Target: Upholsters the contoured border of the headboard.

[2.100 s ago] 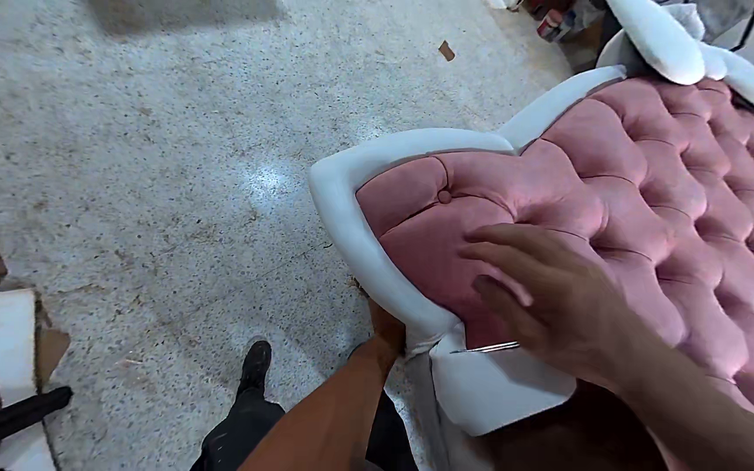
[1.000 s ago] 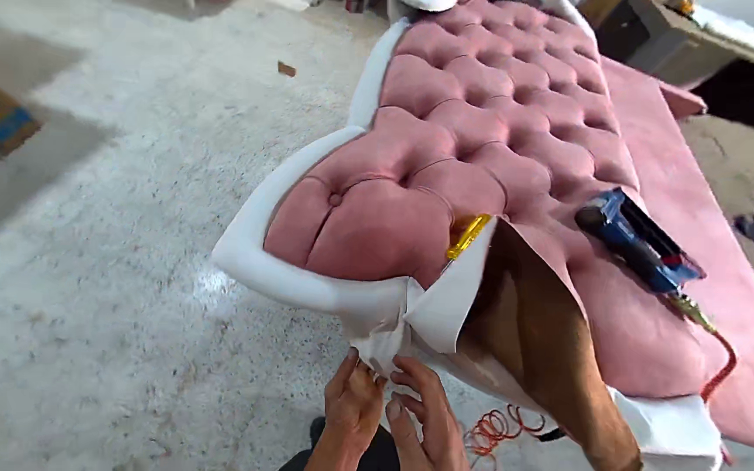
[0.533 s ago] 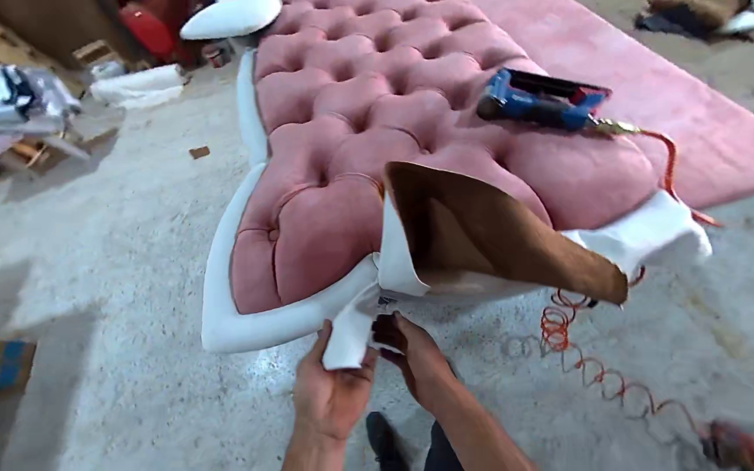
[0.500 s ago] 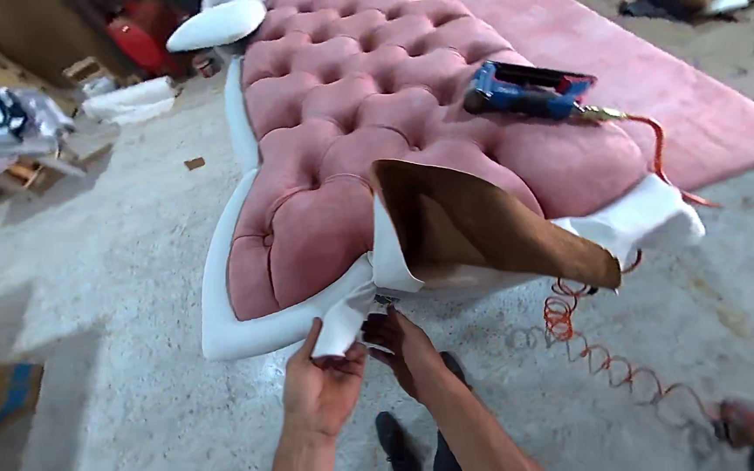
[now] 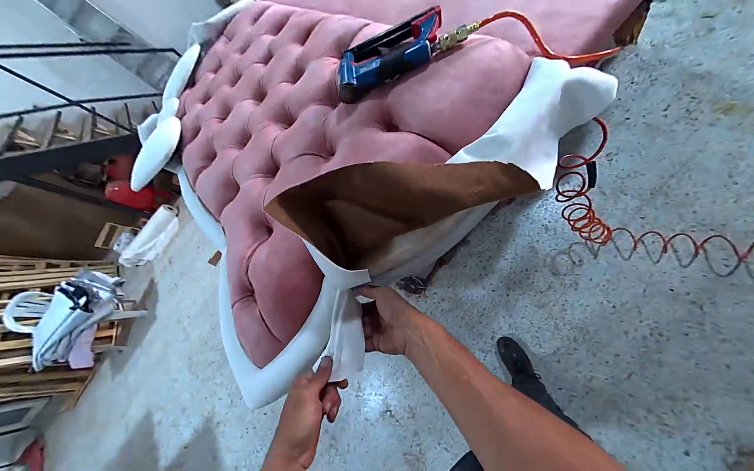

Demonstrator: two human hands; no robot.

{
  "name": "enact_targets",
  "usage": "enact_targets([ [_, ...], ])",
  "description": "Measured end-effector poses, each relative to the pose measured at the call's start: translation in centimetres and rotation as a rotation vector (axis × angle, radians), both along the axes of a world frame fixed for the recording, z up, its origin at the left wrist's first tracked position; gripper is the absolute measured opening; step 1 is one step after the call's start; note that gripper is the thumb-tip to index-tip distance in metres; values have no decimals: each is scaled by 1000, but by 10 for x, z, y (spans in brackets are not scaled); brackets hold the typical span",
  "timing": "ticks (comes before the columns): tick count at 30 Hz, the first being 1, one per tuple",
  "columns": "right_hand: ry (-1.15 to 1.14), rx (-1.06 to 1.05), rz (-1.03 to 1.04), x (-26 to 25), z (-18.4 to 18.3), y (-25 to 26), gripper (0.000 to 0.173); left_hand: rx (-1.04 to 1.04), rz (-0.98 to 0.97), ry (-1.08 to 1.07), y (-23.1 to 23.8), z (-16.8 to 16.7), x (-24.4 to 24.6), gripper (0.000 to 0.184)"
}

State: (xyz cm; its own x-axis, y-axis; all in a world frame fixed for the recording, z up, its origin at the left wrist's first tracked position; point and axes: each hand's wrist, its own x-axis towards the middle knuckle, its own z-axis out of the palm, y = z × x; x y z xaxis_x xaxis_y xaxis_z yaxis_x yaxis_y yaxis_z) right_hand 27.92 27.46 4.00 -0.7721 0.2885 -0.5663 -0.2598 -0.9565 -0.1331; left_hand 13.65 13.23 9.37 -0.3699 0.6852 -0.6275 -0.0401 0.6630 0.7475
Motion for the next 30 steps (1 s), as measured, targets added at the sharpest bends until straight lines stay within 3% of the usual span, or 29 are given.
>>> enact_targets([
  [2,-61,-13,23,-5,13,6,48,-52,-124,88,7,11,-13,50],
  [3,-94,-45,-10,-10,17,9,45,-58,-212,253,9,17,-17,54],
  [6,-190,-93,-184,-28,22,4,46,102,-360,1005,32,39,-21,47],
  [7,-211,-69,-220,-32,19,-1,50,167,-391,1164,45,41,-19,46],
  [9,-257,17,-283,-37,16,-12,52,202,-495,1339,69,22,-20,51],
  [12,-415,152,-407,-44,24,-20,43,367,-419,1589,88,-26,-26,47],
  [18,-661,291,-465,-59,34,-37,41,369,-387,1641,86,-35,-25,39],
  [25,-856,408,-352,-59,52,-34,45,417,-363,1642,85,-42,-28,37],
  [28,-833,443,-381,-53,49,-38,45,395,-381,1633,86,-44,-27,38],
  [30,-695,391,-476,-47,34,-42,39,404,-375,1628,85,-44,-27,38],
])
